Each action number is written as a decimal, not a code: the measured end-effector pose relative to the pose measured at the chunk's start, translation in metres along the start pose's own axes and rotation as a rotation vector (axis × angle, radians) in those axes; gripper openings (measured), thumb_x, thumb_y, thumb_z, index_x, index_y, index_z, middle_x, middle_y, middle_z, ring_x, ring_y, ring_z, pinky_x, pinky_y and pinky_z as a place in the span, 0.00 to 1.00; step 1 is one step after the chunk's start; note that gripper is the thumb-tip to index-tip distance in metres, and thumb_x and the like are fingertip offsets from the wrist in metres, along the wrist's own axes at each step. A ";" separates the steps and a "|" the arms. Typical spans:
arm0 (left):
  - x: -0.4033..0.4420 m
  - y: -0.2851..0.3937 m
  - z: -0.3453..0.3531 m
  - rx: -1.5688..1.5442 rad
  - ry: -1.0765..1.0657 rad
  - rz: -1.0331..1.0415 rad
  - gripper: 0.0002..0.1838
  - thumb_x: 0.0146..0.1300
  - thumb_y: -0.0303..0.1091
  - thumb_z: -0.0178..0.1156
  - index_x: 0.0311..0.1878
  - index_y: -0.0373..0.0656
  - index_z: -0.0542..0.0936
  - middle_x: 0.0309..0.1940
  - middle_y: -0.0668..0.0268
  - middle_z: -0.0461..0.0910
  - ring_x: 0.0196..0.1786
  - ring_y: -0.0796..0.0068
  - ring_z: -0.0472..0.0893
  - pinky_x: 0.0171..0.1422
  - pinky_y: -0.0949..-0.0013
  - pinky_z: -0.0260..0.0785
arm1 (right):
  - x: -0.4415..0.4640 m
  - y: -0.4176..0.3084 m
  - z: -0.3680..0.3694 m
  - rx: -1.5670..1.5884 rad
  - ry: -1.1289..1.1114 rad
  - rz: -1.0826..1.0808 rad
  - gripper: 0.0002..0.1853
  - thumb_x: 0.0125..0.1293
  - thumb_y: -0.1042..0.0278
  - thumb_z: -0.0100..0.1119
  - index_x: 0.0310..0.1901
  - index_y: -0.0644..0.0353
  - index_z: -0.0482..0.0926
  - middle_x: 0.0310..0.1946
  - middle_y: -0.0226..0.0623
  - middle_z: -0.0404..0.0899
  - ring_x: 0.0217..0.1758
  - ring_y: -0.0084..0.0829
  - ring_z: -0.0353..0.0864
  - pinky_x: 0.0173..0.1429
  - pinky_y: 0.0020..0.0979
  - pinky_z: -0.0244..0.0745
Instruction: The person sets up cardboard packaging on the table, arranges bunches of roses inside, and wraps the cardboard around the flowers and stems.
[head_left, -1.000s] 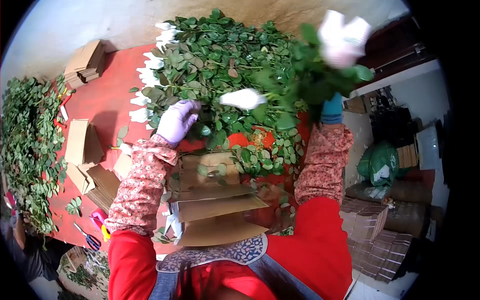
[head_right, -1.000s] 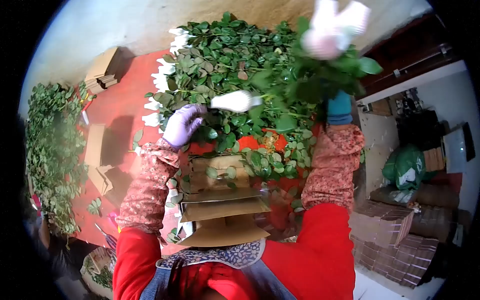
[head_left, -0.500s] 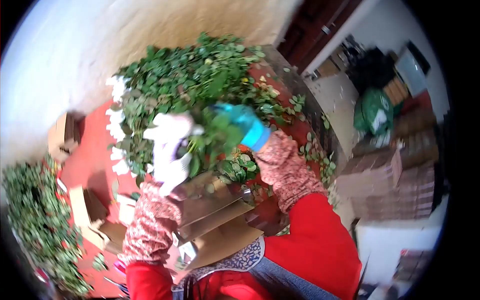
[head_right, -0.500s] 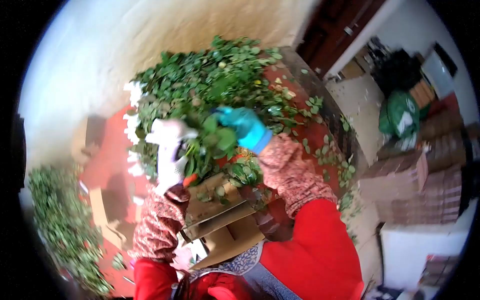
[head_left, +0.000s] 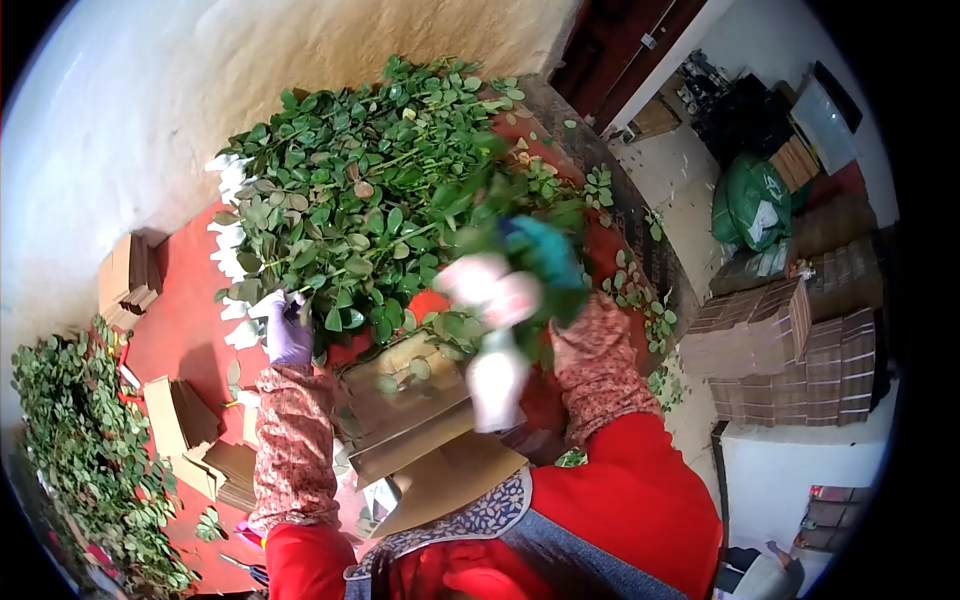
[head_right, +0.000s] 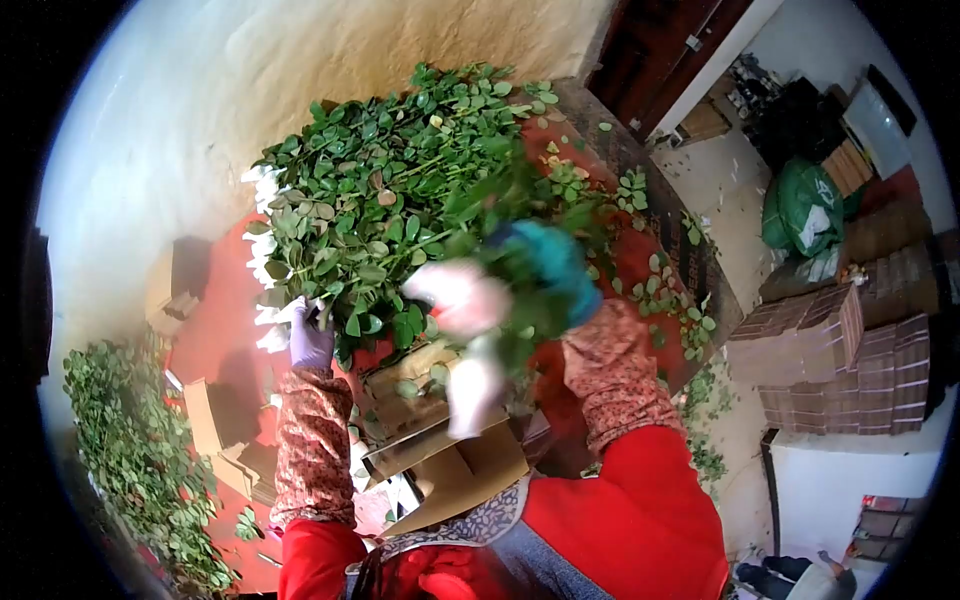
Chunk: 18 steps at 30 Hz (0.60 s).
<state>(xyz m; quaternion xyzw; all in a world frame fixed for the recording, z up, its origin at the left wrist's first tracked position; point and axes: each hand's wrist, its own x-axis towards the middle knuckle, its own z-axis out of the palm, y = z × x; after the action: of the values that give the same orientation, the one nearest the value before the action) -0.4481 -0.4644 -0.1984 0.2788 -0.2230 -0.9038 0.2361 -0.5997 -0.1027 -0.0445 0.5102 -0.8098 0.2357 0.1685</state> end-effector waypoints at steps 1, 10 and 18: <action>0.000 -0.001 -0.002 0.023 0.079 -0.036 0.09 0.68 0.31 0.61 0.48 0.42 0.77 0.42 0.68 0.79 0.43 0.71 0.78 0.51 0.68 0.75 | -0.001 0.008 -0.013 0.000 0.055 0.061 0.18 0.61 0.68 0.56 0.53 0.51 0.80 0.51 0.33 0.80 0.36 0.39 0.82 0.43 0.39 0.77; -0.005 -0.011 -0.021 0.032 0.006 0.119 0.09 0.66 0.26 0.60 0.49 0.41 0.78 0.45 0.65 0.81 0.46 0.71 0.80 0.57 0.66 0.75 | -0.001 0.063 -0.118 -0.057 0.448 0.377 0.20 0.62 0.70 0.52 0.57 0.53 0.77 0.53 0.38 0.79 0.41 0.42 0.81 0.47 0.41 0.75; -0.020 -0.005 -0.017 0.095 -0.040 0.019 0.22 0.69 0.41 0.61 0.62 0.43 0.74 0.51 0.65 0.75 0.51 0.69 0.76 0.57 0.64 0.76 | 0.094 0.060 -0.085 -0.133 0.377 0.206 0.23 0.62 0.72 0.49 0.60 0.54 0.75 0.56 0.42 0.78 0.46 0.44 0.81 0.51 0.43 0.74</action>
<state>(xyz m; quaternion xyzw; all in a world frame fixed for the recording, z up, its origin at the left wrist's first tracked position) -0.4249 -0.4544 -0.2055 0.2693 -0.2728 -0.8954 0.2266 -0.6911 -0.1039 0.0620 0.3595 -0.8256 0.2887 0.3253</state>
